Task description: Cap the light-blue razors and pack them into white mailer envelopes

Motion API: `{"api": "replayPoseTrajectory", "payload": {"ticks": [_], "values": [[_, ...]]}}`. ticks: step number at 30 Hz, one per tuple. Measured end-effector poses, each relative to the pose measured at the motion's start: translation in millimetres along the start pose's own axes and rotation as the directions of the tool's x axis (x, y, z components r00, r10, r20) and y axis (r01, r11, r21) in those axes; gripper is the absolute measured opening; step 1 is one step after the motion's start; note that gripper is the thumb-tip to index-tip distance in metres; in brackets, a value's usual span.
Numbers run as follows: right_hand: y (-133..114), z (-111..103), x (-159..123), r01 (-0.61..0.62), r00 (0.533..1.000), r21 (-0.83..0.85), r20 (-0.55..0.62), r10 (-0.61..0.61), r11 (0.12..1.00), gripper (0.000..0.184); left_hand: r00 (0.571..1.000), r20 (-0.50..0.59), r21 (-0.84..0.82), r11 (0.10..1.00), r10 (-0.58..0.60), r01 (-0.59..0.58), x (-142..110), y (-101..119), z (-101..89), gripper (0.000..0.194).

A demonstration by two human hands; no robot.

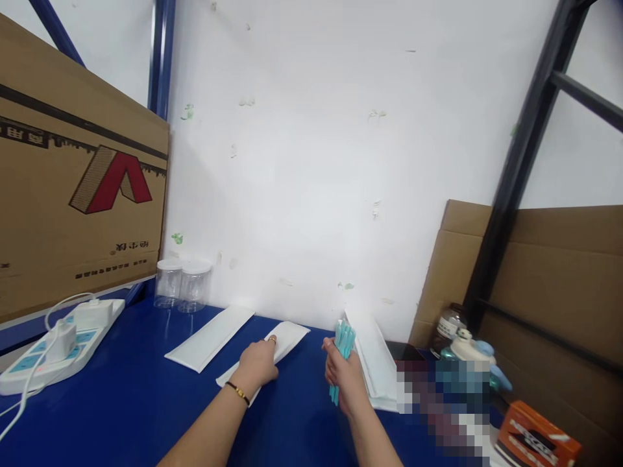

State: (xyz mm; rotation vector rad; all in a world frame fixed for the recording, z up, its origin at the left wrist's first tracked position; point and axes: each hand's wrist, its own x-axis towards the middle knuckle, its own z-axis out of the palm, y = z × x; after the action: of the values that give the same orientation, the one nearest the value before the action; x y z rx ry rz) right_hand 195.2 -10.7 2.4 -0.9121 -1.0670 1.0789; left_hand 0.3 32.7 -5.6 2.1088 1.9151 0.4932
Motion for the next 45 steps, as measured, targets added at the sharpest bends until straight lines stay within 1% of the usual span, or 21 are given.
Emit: {"api": "replayPoseTrajectory", "payload": {"ticks": [2,4,6,8,11,15,16,19,21,23,25,27,29,31,32,33,35,37,40,43,45], "values": [[-2.1,-1.3,0.1,-0.007,1.000,-0.018,-0.002,0.007,1.000,0.027,1.000,-0.021,-0.051,0.998,0.020,-0.022,-0.4,1.0,-6.9,0.063],[-6.5,-4.9,1.6,-0.001,1.000,-0.053,-0.010,0.001,0.999,0.027,0.996,-0.003,-0.250,0.964,0.094,-0.092,-2.3,0.0,-18.0,0.056],[-12.6,-10.5,4.1,0.022,1.000,-0.106,-0.007,-0.023,0.994,0.029,0.968,0.092,-0.563,0.814,0.232,-0.142,-6.5,0.2,-28.2,0.056],[-18.6,-16.8,6.8,0.064,0.998,-0.167,-0.001,-0.066,0.984,0.036,0.892,0.236,-0.784,0.618,0.386,-0.060,-12.3,2.7,-34.4,0.060],[-23.7,-25.0,9.6,0.131,0.990,-0.254,-0.020,-0.141,0.958,0.043,0.752,0.376,-0.888,0.441,0.542,0.127,-20.0,7.9,-37.5,0.065],[-27.6,-29.6,7.9,0.145,0.989,-0.365,0.029,-0.145,0.920,0.030,0.682,0.404,-0.911,0.331,0.609,0.244,-26.2,14.3,-35.6,0.059],[-29.8,-29.6,6.3,0.149,0.989,-0.381,0.069,-0.133,0.913,0.026,0.650,0.414,-0.910,0.296,0.637,0.290,-27.7,16.6,-33.3,0.056],[-42.0,-28.2,0.0,0.184,0.967,-0.408,0.238,-0.090,0.894,0.021,0.489,0.397,-0.881,0.173,0.777,0.440,-31.8,26.0,-21.3,0.075],[-54.5,-26.8,-3.6,0.198,0.932,-0.430,0.360,-0.034,0.881,0.018,0.387,0.356,-0.867,0.145,0.851,0.477,-33.8,32.6,-12.2,0.087],[-69.6,-25.2,-5.4,0.202,0.880,-0.465,0.472,0.048,0.862,0.014,0.338,0.335,-0.862,0.141,0.879,0.487,-35.8,38.0,-6.3,0.090],[-86.3,-23.0,-4.7,0.230,0.830,-0.513,0.548,0.109,0.827,0.011,0.340,0.337,-0.851,0.129,0.878,0.509,-38.7,42.1,-5.0,0.086],[-103.0,-20.6,-1.6,0.269,0.807,-0.539,0.578,0.118,0.798,0.010,0.385,0.341,-0.840,0.094,0.858,0.535,-41.7,45.2,-7.2,0.069],[-117.0,-18.3,3.6,0.254,0.752,-0.505,0.639,0.160,0.825,0.011,0.474,0.319,-0.848,0.024,0.821,0.529,-43.2,47.7,-10.2,0.051],[-126.0,-16.3,10.5,0.171,0.700,-0.453,0.680,0.216,0.875,0.017,0.564,0.273,-0.869,-0.052,0.780,0.492,-42.4,49.2,-12.2,0.048],[-128.6,-15.1,14.5,0.112,0.708,-0.420,0.669,0.224,0.901,0.021,0.594,0.251,-0.876,-0.082,0.765,0.475,-41.4,49.6,-12.5,0.049],[-130.2,-13.4,18.6,0.056,0.746,-0.359,0.635,0.200,0.931,0.023,0.611,0.233,-0.879,-0.106,0.756,0.465,-40.2,49.7,-12.6,0.051],[-131.8,-8.1,26.7,-0.008,0.862,-0.129,0.502,0.072,0.992,0.021,0.620,0.208,-0.874,-0.141,0.757,0.466,-38.4,49.8,-12.3,0.053],[-133.9,0.2,33.0,0.021,0.944,0.172,0.320,-0.076,0.985,0.023,0.621,0.182,-0.867,-0.173,0.763,0.467,-38.1,49.8,-12.6,0.053],[-138.7,17.0,36.6,0.082,0.978,0.390,0.145,-0.150,0.917,0.030,0.602,0.168,-0.876,-0.162,0.781,0.454,-40.5,50.3,-15.6,0.049],[-141.6,35.2,32.2,0.087,0.981,0.344,0.133,-0.140,0.935,0.028,0.583,0.159,-0.901,-0.125,0.796,0.416,-44.6,50.2,-21.9,0.051],[-141.3,45.9,26.0,0.072,0.976,0.255,0.180,-0.120,0.964,0.029,0.598,0.140,-0.919,-0.121,0.789,0.375,-47.4,49.2,-26.8,0.055]]}}
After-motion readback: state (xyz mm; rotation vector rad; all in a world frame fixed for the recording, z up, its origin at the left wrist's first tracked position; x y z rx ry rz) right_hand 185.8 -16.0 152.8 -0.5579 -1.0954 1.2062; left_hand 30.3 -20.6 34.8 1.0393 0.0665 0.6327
